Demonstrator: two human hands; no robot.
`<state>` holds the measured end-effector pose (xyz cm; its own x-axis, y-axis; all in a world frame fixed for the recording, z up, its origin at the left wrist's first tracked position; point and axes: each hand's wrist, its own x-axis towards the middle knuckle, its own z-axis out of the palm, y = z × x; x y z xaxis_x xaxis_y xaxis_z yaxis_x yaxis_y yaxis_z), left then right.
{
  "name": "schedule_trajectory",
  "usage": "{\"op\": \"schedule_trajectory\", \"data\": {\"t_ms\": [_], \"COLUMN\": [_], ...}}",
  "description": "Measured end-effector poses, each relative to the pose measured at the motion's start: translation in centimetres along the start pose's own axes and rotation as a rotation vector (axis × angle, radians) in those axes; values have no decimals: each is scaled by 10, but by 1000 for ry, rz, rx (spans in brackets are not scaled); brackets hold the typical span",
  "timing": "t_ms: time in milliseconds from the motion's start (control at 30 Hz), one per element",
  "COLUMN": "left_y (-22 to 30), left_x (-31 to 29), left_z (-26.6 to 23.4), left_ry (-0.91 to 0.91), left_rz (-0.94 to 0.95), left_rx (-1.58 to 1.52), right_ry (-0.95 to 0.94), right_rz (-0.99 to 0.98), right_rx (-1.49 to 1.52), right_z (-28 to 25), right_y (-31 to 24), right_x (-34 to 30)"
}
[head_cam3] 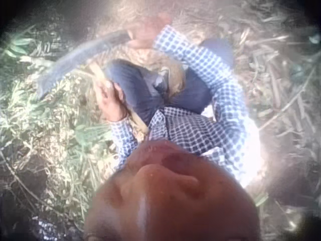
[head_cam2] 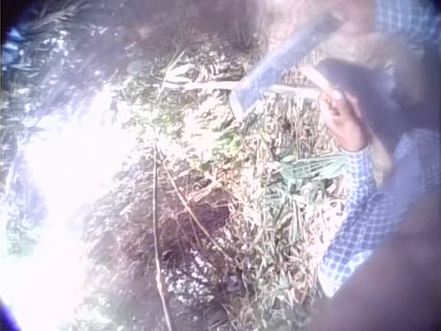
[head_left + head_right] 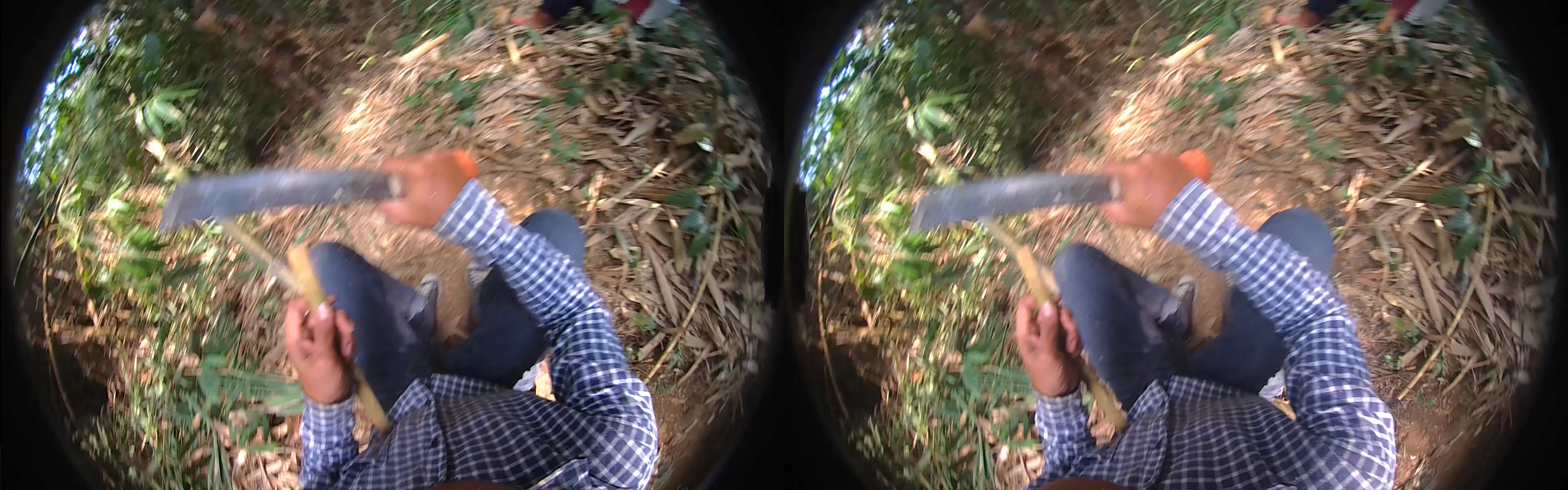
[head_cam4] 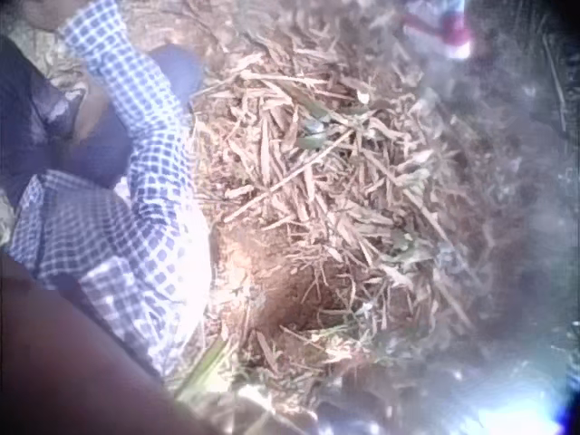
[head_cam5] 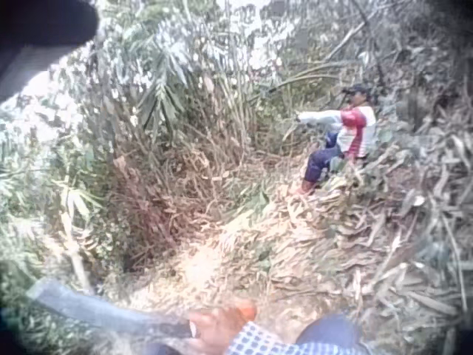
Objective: The person sits on the ground in a bamboo grove and uses a large machete to split a long bamboo stalk into thin strips. They hold the stalk vertically between their legs and repeatedly strike it with the blade to separate the material.
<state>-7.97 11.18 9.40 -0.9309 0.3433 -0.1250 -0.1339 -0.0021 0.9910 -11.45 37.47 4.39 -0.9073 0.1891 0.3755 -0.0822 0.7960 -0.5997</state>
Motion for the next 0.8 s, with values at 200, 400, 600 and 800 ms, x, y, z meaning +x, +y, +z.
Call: {"op": "schedule_trajectory", "data": {"t_ms": [200,400,600,800], "left_y": [-6,-9,-9,-18], "left_x": [16,1,19,1], "left_z": [14,9,10,4], "left_ry": [10,-25,14,-88], "left_rz": [-32,-17,-42,-57], "left_rx": [-26,-71,-99,-24], "right_ry": [35,142,86,-63], "right_rz": [-354,-43,-249,112], "right_rx": [36,-41,62,-49], "right_z": [10,4,17,13], "right_y": [-35,1,-22,8], "right_x": [-18,-4,-24,-7]}}
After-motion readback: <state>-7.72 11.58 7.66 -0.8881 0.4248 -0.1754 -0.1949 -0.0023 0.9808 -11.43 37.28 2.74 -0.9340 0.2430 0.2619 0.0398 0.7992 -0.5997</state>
